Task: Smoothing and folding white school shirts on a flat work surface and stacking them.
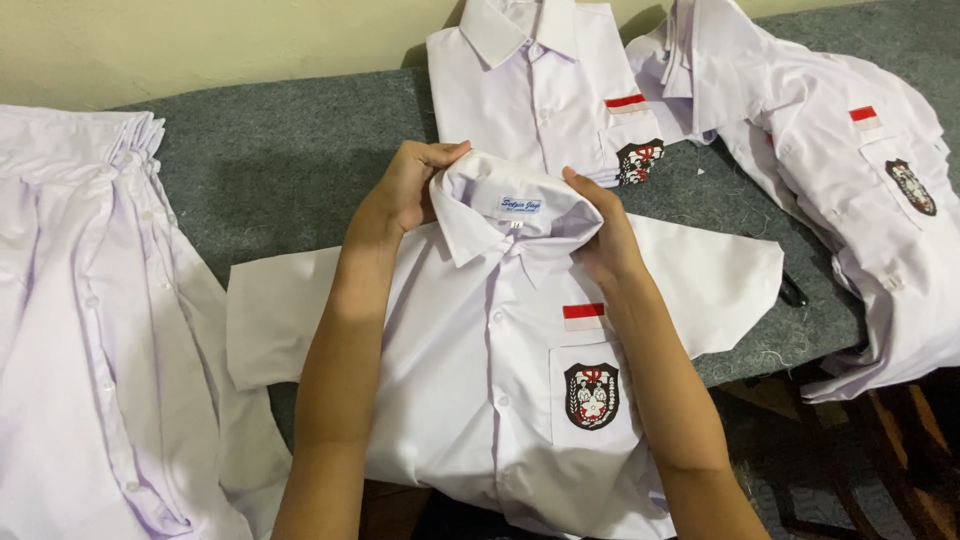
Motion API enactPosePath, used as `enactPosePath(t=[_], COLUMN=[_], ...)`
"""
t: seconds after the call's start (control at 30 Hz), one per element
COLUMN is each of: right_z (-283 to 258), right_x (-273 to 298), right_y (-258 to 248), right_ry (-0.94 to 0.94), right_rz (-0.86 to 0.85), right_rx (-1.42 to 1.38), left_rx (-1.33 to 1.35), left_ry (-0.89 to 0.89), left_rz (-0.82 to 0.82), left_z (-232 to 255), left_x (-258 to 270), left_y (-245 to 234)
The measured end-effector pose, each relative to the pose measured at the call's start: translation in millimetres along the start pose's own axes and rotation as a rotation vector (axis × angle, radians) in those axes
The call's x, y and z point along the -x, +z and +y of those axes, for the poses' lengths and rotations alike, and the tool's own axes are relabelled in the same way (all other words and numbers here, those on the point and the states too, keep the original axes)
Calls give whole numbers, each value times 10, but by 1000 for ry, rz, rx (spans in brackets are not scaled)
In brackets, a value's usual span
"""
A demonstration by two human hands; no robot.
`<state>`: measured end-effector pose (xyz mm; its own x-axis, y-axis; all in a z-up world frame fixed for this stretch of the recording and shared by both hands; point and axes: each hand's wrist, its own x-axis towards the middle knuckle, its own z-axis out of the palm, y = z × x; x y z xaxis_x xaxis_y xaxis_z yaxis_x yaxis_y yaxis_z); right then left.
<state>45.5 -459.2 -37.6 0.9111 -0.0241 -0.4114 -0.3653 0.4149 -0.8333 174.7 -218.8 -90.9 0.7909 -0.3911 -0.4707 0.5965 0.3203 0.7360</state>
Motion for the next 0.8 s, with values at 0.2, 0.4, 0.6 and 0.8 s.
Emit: enactPosePath(t=[0.2,0.4,0.6,0.8], right_z=[1,-197,-298,-152], right_x=[-11,321,143,16], right_y=[-104,141,148,187], right_ry=[-723,-1145,-1159,-1433], right_rz=[81,-128,-193,-27], right_rx=[609,955,912,970], left_rx=[-646,-711,-749,-764], left_ry=[223,271,259,307], left_rz=[-234,-370,-480,-663], left_z=[346,324,331,368], left_x=[952,926,923,1010], left_y=[538,479,400,285])
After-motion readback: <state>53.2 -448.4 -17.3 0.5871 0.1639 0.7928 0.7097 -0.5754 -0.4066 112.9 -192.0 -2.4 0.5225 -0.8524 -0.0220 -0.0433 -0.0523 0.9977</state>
